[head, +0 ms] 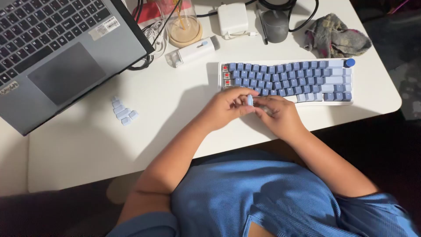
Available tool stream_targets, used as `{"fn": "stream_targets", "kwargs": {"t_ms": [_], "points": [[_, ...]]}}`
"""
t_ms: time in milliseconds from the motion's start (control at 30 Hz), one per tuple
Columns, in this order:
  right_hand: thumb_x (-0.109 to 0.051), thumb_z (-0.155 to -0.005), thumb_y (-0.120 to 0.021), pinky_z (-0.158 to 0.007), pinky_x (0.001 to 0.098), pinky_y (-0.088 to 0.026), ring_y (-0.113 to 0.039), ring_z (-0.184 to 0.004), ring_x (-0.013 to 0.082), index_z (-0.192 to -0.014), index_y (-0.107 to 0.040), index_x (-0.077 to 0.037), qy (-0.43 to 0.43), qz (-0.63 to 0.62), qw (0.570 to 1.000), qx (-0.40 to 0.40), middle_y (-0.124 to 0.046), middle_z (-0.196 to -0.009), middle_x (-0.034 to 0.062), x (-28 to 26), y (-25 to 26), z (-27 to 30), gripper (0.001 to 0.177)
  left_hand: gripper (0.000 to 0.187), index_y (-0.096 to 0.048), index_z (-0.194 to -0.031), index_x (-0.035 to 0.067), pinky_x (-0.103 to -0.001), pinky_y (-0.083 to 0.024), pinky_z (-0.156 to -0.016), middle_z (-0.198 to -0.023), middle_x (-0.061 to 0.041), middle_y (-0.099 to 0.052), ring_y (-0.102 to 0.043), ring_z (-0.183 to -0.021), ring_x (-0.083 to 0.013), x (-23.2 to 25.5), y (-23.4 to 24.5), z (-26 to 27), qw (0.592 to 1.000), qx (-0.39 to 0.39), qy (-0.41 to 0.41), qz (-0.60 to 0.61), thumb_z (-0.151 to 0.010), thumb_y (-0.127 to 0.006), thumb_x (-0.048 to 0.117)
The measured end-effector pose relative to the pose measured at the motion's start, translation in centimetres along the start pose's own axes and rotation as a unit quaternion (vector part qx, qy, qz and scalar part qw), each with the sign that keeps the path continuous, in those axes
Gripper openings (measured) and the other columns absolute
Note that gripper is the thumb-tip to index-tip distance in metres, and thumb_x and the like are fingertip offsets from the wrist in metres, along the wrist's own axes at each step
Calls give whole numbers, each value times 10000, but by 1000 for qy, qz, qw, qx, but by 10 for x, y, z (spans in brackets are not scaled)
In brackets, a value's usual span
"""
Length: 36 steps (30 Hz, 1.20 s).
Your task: The person replaces and organizes keycaps on a mechanical keyboard.
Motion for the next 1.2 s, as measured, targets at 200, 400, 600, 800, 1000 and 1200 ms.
{"fn": "stream_targets", "kwargs": {"t_ms": [200,400,600,800,1000,1200], "points": [[-97,-876,-796,-651,380,-554,-677,-735,258,-1154,-768,-61,89,198,975,42,-710,-904,82,-39,14,-5,282,372,-706,-1247,105,-285,-561,-750,-1046,-53,-680,-655,-841,-152,14,13,-9,993,55,-20,-106,-898,-804,188],[-151,-849,-829,-599,354,-520,-637,-696,217,-1165,-768,-86,178,302,934,68,-659,-835,39,-25,11,15,329,352,-720,-1214,109,-330,-572,-774,-1010,-80,-714,-693,-840,-202,10,25,-18,979,59,-14,-194,-897,-803,239],[-125,-840,-806,-604,350,-525,-638,-698,213,-1186,-770,-104,160,293,941,60,-663,-845,30,-20,9,14,348,317,-734,-1176,122,-357,-567,-777,-1049,-73,-738,-706,-870,-220,12,22,-21,969,34,-16,-242,-907,-771,284],[-120,-832,-799,-589,343,-527,-646,-689,209,-1171,-777,-110,150,291,943,54,-669,-839,29,-21,8,13,340,327,-740,-1190,147,-373,-557,-755,-987,-60,-734,-687,-830,-236,5,19,-22,965,-15,9,-263,-892,-772,278],[-127,-875,-789,-600,348,-534,-659,-686,209,-1141,-768,-103,136,284,947,64,-657,-804,29,-24,9,11,267,332,-720,-1188,164,-393,-565,-795,-1053,-23,-726,-691,-934,-241,13,9,-12,939,-9,-49,-341,-880,-762,279],[-142,-889,-802,-584,357,-532,-657,-665,217,-1122,-779,-102,131,275,950,72,-640,-760,35,-29,10,9,237,345,-687,-1208,164,-394,-573,-813,-1120,-9,-711,-686,-1014,-236,13,4,-7,913,13,-70,-401,-884,-754,265]]}}
Point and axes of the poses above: each hand's wrist, its own z-axis away from the middle knuckle, its own y-axis out of the back of the hand, x = y × z, the point moved 4 cm from there along -z, towards the middle knuckle
